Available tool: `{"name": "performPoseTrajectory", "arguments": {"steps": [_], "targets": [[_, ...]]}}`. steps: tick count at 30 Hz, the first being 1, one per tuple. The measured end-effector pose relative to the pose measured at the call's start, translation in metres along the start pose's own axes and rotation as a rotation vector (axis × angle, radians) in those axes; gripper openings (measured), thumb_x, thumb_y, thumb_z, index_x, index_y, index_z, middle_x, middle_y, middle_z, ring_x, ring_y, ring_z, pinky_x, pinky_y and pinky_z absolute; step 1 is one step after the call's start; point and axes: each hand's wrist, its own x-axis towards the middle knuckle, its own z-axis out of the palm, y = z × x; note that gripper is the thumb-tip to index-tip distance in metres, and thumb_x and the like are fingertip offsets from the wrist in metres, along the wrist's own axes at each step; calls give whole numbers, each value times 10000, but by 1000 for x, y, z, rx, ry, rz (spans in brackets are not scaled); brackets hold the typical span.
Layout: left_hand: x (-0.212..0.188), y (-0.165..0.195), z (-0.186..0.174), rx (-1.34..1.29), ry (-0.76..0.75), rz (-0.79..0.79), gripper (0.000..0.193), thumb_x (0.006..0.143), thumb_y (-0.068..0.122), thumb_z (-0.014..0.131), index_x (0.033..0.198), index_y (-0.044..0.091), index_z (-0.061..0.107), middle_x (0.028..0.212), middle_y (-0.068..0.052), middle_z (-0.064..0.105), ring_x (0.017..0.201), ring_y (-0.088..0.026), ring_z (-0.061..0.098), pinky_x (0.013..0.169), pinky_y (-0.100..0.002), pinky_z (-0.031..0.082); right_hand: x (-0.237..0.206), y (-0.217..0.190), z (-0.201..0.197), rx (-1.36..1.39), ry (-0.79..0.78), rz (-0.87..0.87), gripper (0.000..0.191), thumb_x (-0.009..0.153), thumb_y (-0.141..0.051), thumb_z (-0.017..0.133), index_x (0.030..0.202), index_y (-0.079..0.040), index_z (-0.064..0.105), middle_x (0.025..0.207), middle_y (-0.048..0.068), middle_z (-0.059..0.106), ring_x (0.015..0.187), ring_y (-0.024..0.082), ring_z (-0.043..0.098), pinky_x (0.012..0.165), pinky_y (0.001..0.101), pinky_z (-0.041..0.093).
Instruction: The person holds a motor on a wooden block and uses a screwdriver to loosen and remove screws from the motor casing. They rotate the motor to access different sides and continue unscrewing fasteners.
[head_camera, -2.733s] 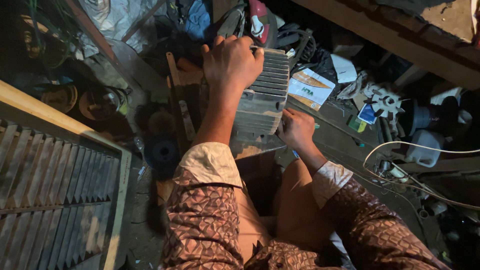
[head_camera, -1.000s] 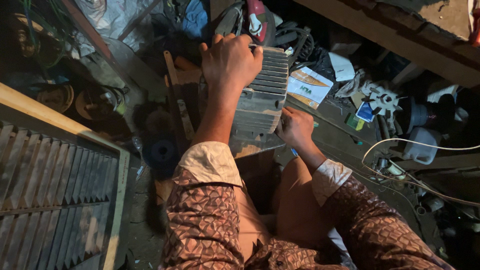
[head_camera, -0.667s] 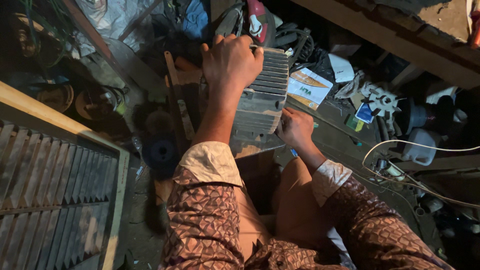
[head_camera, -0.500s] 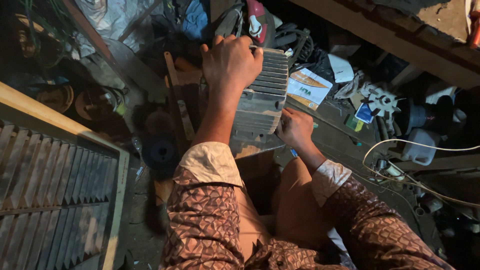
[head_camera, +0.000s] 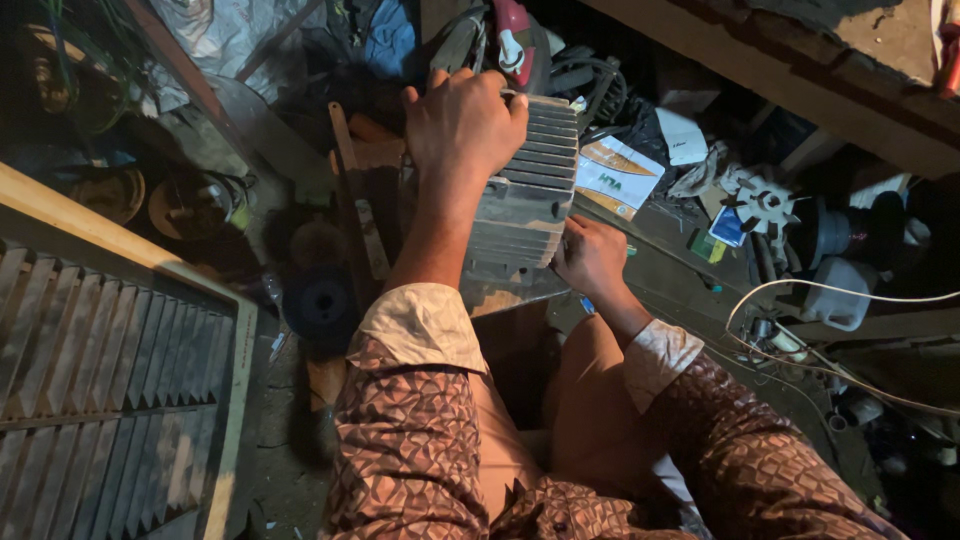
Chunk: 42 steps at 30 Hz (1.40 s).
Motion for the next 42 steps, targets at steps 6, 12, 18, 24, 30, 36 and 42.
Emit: {"name": "performPoseTrajectory", "arguments": {"steps": [6, 12, 18, 24, 30, 36, 42], "targets": [[0, 1, 0, 14, -26, -10, 303, 883, 411, 677, 917, 133, 791, 939, -90, 762, 1039, -309, 670, 998, -627, 408, 0, 0, -1, -6, -5, -6, 187, 900, -289, 698, 953, -112, 733, 764, 83, 651, 684, 341, 671, 589, 450, 516], [-1, 0, 1, 14, -2, -7, 301, 873, 408, 677, 899, 131, 791, 937, -93, 761, 1030, -322, 670, 978, -627, 408, 0, 0, -1, 3, 1, -24, 194, 908, -288, 694, 967, -107, 736, 746, 85, 642, 665, 331, 669, 586, 443, 520], [0, 1, 1, 16, -25, -17, 303, 883, 412, 670, 910, 136, 791, 937, -99, 760, 1035, -321, 670, 982, -623, 409, 0, 2, 0, 0, -1, -31, 187, 896, -282, 695, 950, -106, 729, 743, 92, 635, 669, 337, 666, 588, 449, 517], [0, 2, 0, 19, -9, -8, 306, 877, 416, 675, 922, 138, 794, 941, -99, 762, 1030, -319, 673, 983, -630, 404, 1, 0, -2, -6, -10, -22, 184, 897, -284, 700, 949, -110, 729, 748, 91, 638, 670, 339, 668, 597, 455, 518], [1, 2, -1, 13, -16, -9, 308, 868, 420, 676, 921, 140, 793, 939, -95, 760, 1030, -320, 667, 982, -627, 405, 2, 0, -3, 20, 16, -38, 195, 887, -287, 710, 970, -112, 731, 801, 89, 663, 699, 342, 674, 601, 446, 522], [2, 2, -1, 5, -33, -18, 311, 877, 419, 669, 922, 135, 789, 938, -88, 759, 1040, -313, 666, 1003, -633, 394, 1, 1, -1, 6, -7, -10, 183, 892, -281, 711, 965, -114, 735, 779, 86, 654, 690, 338, 674, 603, 446, 525], [1, 0, -2, 12, -38, -21, 311, 880, 419, 670, 918, 133, 787, 941, -96, 757, 1066, -324, 656, 1013, -638, 388, 1, 0, 0, 0, 3, -26, 203, 878, -282, 715, 987, -113, 742, 783, 86, 659, 695, 337, 677, 598, 443, 523]]}}
